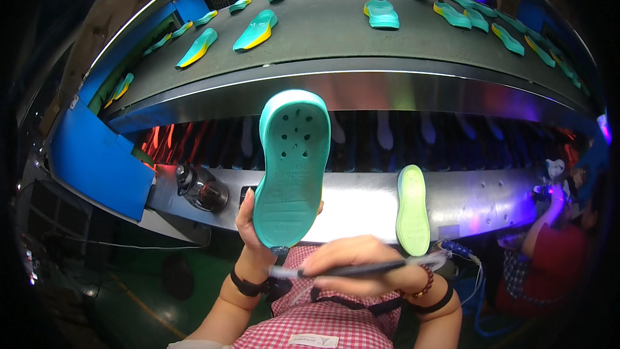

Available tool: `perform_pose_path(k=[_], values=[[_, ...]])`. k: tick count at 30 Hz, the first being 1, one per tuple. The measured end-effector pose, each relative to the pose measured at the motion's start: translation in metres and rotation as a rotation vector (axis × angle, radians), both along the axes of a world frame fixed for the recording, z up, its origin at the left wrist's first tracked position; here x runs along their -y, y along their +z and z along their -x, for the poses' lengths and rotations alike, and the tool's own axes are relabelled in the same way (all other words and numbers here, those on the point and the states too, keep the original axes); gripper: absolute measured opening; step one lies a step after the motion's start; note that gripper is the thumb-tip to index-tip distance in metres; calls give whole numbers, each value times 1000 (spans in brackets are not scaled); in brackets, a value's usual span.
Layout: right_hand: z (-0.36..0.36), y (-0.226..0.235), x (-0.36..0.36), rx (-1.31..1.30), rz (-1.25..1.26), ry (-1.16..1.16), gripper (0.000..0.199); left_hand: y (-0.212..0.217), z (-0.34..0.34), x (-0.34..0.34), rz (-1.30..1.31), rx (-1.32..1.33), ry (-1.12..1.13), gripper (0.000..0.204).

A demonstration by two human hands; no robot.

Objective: Applying glue or adhesive to shoe soles using a brush at a manufacturing conveyor belt.

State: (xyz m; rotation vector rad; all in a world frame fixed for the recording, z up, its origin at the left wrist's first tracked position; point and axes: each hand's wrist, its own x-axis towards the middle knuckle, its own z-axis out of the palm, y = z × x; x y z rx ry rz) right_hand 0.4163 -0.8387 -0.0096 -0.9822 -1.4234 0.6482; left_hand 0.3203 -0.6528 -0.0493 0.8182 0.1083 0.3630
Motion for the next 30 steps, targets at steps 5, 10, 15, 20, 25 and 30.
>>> perform_pose_path(k=[5, 10, 15, 20, 25, 30], values=[[-3, -11, -7, -81, 22, -273, 19, 0, -6, 1, 27, 17, 22, 70], [7, -5, 1, -2, -64, -20, 20, 7, -9, 7, 50, -32, 50, 72], [-9, -8, 1, -64, -21, -351, 19, 6, -11, 10, 22, -20, 79, 71], [4, -8, 5, 35, -2, -167, 20, 2, -12, 6, 46, 20, 44, 70], [-16, 5, 15, 139, 51, -197, 19, 9, -10, 8, 98, -16, -199, 47], [-34, 5, 21, 259, 191, 91, 22, 2, -14, 8, 141, -184, -467, 47]])
